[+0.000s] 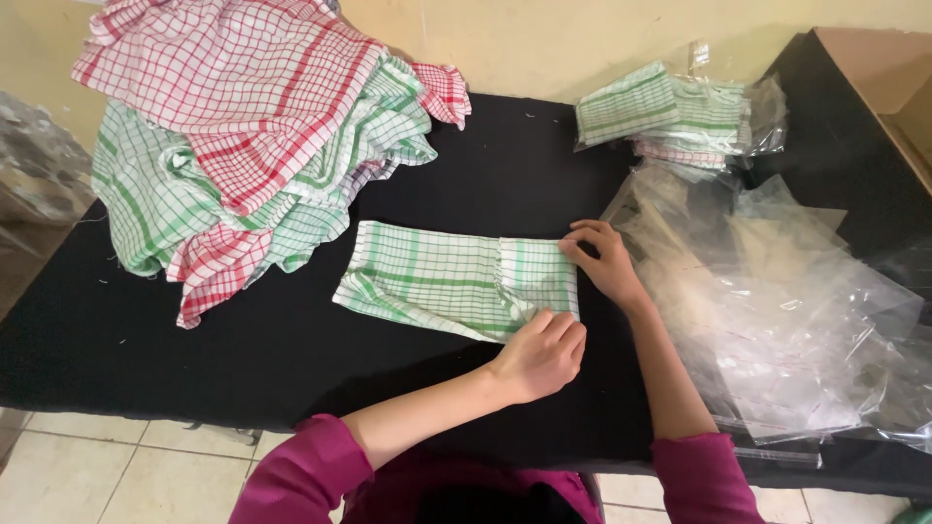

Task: Folding kitchen towels and placing them into individual plastic bags for packaging

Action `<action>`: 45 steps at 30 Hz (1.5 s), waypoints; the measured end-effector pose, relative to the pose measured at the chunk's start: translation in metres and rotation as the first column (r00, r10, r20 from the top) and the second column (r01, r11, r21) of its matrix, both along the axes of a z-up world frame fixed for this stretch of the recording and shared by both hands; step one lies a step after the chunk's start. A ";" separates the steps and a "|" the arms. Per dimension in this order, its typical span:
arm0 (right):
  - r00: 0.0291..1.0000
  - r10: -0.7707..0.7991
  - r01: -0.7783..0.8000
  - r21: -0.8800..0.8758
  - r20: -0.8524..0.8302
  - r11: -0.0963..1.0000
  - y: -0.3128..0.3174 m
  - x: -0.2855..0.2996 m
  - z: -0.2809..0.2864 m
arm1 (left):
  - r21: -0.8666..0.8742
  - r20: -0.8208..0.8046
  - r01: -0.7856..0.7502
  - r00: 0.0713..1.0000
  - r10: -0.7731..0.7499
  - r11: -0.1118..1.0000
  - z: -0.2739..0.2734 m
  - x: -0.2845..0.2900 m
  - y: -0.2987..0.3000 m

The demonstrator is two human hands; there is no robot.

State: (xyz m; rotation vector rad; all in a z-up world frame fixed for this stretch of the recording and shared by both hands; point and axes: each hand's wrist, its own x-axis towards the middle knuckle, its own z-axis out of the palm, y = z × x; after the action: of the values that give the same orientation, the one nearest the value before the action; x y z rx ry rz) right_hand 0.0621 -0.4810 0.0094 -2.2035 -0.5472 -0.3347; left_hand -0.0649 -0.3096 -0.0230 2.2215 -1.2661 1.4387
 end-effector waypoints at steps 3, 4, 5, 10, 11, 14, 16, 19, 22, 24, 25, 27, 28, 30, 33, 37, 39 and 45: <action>0.999 0.023 -0.021 0.078 -0.028 0.997 -0.005 -0.002 0.005 | -0.005 -0.022 -0.005 1.000 0.005 1.000 -0.001 -0.003 -0.007; 0.999 0.023 -0.020 0.078 -0.027 0.997 -0.007 0.000 0.004 | -0.005 -0.021 -0.005 1.000 0.005 1.000 -0.006 -0.002 -0.009; 0.999 0.018 -0.015 0.083 -0.031 0.996 -0.008 0.001 0.002 | -0.011 -0.030 -0.021 0.999 0.021 1.000 -0.010 -0.002 -0.011; 0.999 0.007 -0.004 0.062 -0.042 0.998 -0.007 -0.006 0.005 | -0.023 -0.104 -0.039 0.994 0.036 0.999 0.005 -0.013 -0.006; 0.999 -0.013 0.013 0.011 -0.032 1.000 -0.006 -0.008 0.007 | 0.011 -0.153 -0.105 0.983 0.105 0.994 0.012 -0.016 -0.005; 0.996 -0.058 0.055 -0.046 -0.067 0.997 -0.005 -0.007 0.006 | 0.054 -0.201 -0.240 0.948 0.246 0.969 0.013 -0.017 -0.011; 0.990 -0.085 0.079 -0.053 -0.109 0.995 -0.004 -0.006 0.006 | 0.060 -0.200 -0.309 0.928 0.315 0.949 0.011 -0.015 -0.016; 0.966 -0.136 0.139 -0.001 -0.219 0.990 -0.003 -0.008 0.008 | 0.038 -0.168 -0.355 0.919 0.356 0.934 0.007 -0.010 -0.018; 0.947 -0.161 0.169 0.006 -0.277 0.986 -0.005 -0.004 0.008 | 0.002 -0.219 -0.335 0.919 0.327 0.942 0.019 -0.009 -0.007; 0.922 -0.189 0.224 0.068 -0.337 0.972 -0.003 0.003 0.009 | -0.181 -0.651 -0.197 0.758 0.033 0.964 0.057 -0.019 0.017; 0.923 -0.188 0.224 0.070 -0.336 0.972 -0.001 0.003 0.006 | -0.179 -0.651 -0.197 0.758 0.034 0.964 0.064 -0.020 0.029; 0.982 -0.034 0.076 0.221 -0.187 0.972 0.004 0.003 -0.001 | -0.401 -0.820 -0.210 0.515 -0.247 0.892 0.079 -0.024 0.053; 0.982 -0.032 0.074 0.225 -0.185 0.972 0.013 -0.006 0.007 | -0.398 -0.820 -0.210 0.518 -0.244 0.893 0.072 -0.022 0.064; 0.983 0.134 -0.104 0.229 -0.122 0.968 0.031 -0.022 0.024 | -0.713 -0.686 -0.358 0.181 -0.705 0.603 0.057 -0.018 0.085; 0.982 0.137 -0.119 0.138 -0.130 0.983 0.044 -0.037 0.030 | -0.747 -0.594 -0.465 0.148 -0.790 0.475 0.029 -0.016 0.120; 0.989 0.097 -0.095 0.028 -0.109 0.995 0.059 -0.055 0.035 | -0.743 -0.580 -0.521 0.188 -0.793 0.420 0.029 -0.023 0.160; 0.987 0.161 -0.161 -0.003 -0.011 0.987 0.062 -0.053 0.027 | -0.584 -0.806 -0.533 0.297 -0.511 0.612 0.017 -0.018 0.180; 0.886 0.270 -0.203 -0.209 0.376 0.957 0.083 -0.063 0.025 | -0.456 -0.887 -0.612 0.257 -0.382 0.646 0.041 -0.023 0.198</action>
State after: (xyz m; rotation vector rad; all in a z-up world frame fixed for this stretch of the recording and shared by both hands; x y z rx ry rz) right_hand -0.0011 -0.3976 0.0340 -2.1987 -1.0958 -0.6370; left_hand -0.0878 -0.1119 0.0178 1.8517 0.0848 0.1425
